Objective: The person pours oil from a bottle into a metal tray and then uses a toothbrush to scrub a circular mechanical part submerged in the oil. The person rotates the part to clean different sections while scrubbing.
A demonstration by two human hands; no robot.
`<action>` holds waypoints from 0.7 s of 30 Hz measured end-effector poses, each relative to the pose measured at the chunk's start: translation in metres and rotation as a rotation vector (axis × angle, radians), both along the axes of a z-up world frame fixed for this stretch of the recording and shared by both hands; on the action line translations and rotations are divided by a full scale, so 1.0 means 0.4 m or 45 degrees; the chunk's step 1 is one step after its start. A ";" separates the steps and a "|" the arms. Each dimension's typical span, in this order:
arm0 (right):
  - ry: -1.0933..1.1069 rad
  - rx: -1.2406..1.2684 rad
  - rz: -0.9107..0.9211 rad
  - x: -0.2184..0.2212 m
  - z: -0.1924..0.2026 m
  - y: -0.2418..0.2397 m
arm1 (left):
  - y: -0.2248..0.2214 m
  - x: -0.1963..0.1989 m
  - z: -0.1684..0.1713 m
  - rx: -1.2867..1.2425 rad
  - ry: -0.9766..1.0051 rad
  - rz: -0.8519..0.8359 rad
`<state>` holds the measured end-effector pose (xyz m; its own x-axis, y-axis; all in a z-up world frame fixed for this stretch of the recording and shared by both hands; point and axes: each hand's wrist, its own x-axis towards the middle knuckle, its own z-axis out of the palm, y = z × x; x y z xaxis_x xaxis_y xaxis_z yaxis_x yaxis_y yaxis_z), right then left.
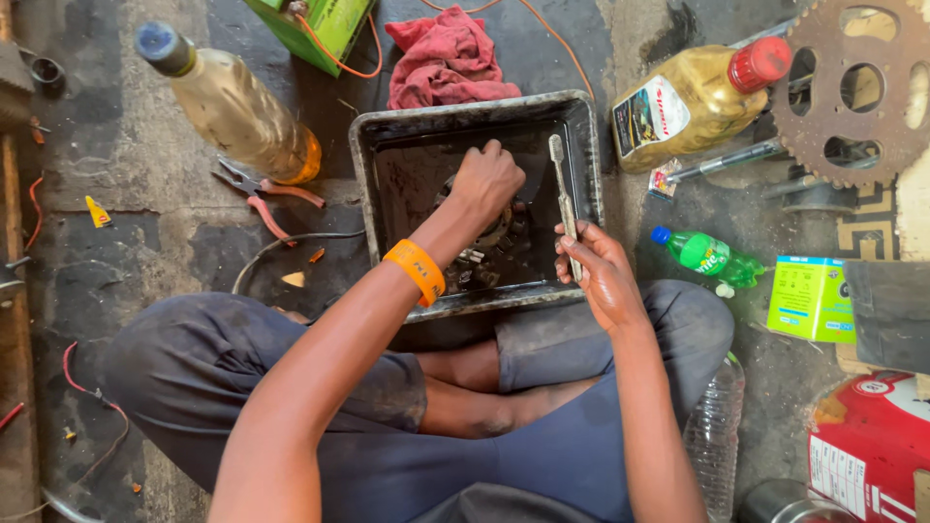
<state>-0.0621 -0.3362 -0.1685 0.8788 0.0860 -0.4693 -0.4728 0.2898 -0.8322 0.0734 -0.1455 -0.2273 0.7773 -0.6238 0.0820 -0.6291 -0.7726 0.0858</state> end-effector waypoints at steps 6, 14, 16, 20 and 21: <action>-0.021 0.027 -0.004 -0.003 0.002 -0.003 | 0.108 -0.097 0.075 -0.257 -0.071 0.134; 0.017 -0.019 0.014 -0.007 0.000 0.013 | 0.168 -0.188 0.106 -0.346 0.346 0.586; 0.013 -0.032 0.009 -0.007 -0.001 0.010 | 0.157 -0.169 0.094 -0.379 0.365 0.624; 0.004 -0.047 0.001 -0.003 -0.006 0.013 | 0.153 -0.147 0.062 -0.345 0.360 0.713; 0.009 -0.054 -0.006 -0.005 -0.008 0.013 | 0.155 -0.144 0.053 -0.384 0.379 0.720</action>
<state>-0.0639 -0.3308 -0.1719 0.8759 0.0614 -0.4786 -0.4773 0.2563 -0.8405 0.0157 -0.0833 -0.2062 0.9917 -0.1012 -0.0789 -0.0546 -0.8893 0.4540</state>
